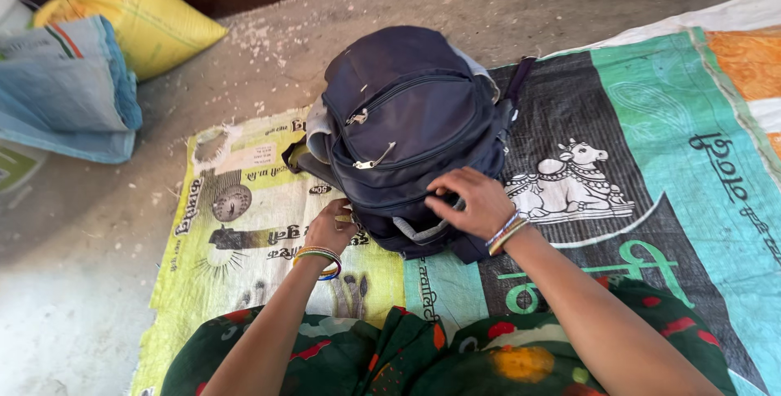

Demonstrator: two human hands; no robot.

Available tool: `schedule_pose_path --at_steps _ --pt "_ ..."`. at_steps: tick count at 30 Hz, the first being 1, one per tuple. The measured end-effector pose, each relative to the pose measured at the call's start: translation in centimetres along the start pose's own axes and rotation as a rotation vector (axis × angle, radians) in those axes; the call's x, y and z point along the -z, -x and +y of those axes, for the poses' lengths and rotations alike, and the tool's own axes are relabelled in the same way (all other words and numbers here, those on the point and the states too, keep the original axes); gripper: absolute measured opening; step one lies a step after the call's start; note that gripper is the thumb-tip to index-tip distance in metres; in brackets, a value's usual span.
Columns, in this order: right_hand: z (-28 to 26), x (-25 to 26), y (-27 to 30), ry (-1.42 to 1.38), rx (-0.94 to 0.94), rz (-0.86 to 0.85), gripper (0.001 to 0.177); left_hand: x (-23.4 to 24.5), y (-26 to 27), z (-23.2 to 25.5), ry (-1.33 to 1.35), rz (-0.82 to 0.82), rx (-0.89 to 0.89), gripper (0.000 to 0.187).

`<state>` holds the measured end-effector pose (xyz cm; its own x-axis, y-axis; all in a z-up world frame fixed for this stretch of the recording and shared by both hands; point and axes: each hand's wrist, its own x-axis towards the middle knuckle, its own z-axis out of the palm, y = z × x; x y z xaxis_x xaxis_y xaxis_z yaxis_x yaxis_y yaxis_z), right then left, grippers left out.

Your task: The person folds several pieces of clothing and places them into a dark blue backpack. They then zip the backpack closed.

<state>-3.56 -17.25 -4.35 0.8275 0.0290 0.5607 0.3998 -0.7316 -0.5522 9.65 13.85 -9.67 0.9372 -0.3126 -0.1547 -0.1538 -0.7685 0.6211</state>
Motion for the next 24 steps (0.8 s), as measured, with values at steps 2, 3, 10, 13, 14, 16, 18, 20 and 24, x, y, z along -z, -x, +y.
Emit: schedule_pose_path --at_steps 2,3,10,13,14,16,18,20,24 --pt "-0.5 -1.0 0.1 0.020 0.057 -0.062 0.032 -0.6 -0.1 -1.2 0.011 0.031 -0.001 0.070" --pt "-0.6 -1.6 0.1 0.029 0.086 -0.092 0.035 -0.9 -0.3 -1.7 -0.011 0.054 0.028 0.071" --pt "-0.2 -4.5 -0.2 0.087 -0.001 -0.178 0.026 -2.1 -3.3 -2.1 -0.013 0.119 0.075 0.041" --pt "-0.4 -4.8 -0.1 0.090 -0.013 -0.141 0.022 -1.0 -3.2 -0.1 -0.136 0.040 0.146 0.029" --pt "-0.4 -4.8 -0.1 0.086 0.002 -0.132 0.020 -0.2 -3.0 0.6 -0.183 -0.001 0.180 0.027" --pt "-0.7 -4.8 -0.2 0.082 0.015 -0.121 0.018 1.4 -2.4 2.2 -0.376 -0.082 0.089 0.023" --pt "-0.9 -4.8 -0.2 0.082 0.012 -0.119 0.016 2.7 -1.4 3.4 -0.465 -0.208 0.020 0.019" --pt "-1.2 -4.6 -0.3 0.076 0.017 -0.119 0.015 3.6 -0.3 4.1 -0.448 -0.373 -0.033 0.017" --pt "-2.8 -4.1 -0.7 0.063 0.092 -0.027 0.017 3.6 1.3 4.6 -0.166 -0.481 -0.268 0.014"
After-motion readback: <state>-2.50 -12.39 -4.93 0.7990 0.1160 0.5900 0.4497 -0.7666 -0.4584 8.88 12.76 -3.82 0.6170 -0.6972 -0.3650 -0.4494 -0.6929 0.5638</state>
